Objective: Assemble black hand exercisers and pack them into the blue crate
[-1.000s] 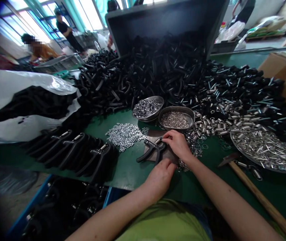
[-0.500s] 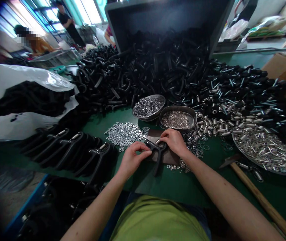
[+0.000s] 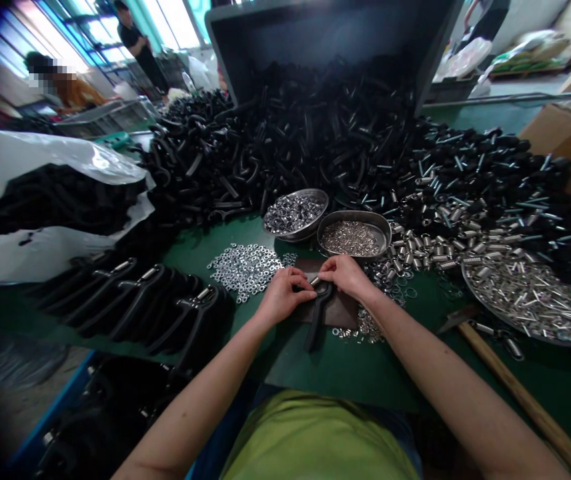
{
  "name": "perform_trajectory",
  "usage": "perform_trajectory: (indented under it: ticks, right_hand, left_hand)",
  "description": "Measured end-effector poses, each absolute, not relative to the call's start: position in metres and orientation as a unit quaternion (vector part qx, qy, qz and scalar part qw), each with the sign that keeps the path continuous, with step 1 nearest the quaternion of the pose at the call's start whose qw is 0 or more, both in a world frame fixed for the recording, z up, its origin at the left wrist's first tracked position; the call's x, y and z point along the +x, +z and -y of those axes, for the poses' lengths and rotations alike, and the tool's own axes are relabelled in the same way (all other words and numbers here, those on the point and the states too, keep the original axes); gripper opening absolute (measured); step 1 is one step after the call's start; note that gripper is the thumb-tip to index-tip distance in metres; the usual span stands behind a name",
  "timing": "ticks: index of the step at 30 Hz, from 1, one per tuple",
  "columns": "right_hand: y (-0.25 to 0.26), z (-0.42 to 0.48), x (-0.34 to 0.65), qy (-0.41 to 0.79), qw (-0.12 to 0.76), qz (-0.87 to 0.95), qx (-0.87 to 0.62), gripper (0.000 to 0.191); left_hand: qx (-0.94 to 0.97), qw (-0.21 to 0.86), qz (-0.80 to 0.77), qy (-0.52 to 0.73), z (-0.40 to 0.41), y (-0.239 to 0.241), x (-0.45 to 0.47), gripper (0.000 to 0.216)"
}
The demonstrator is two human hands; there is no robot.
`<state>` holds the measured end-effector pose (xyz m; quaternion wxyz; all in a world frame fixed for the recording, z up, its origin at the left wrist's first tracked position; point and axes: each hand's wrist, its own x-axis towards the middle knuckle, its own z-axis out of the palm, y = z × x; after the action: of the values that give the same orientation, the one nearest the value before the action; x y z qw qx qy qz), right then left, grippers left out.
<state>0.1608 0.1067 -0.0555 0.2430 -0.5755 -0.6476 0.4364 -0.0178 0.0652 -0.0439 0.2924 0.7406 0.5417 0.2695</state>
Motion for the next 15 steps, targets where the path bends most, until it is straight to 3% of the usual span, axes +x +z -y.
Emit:
perform_trajectory:
  ticks: [10,15]
  right_hand:
    - [-0.06,-0.1,0.163,0.391,0.272,0.679,-0.559,0.01]
    - [-0.048,-0.086,0.17,0.366,0.275,0.69,-0.561,0.024]
  left_hand:
    - [0.707,0.392,-0.514,0.287,-0.076,-0.058,-0.017,0.008]
    - [0.708,0.394,-0.505,0.297,-0.074,-0.058,-0.018,0.007]
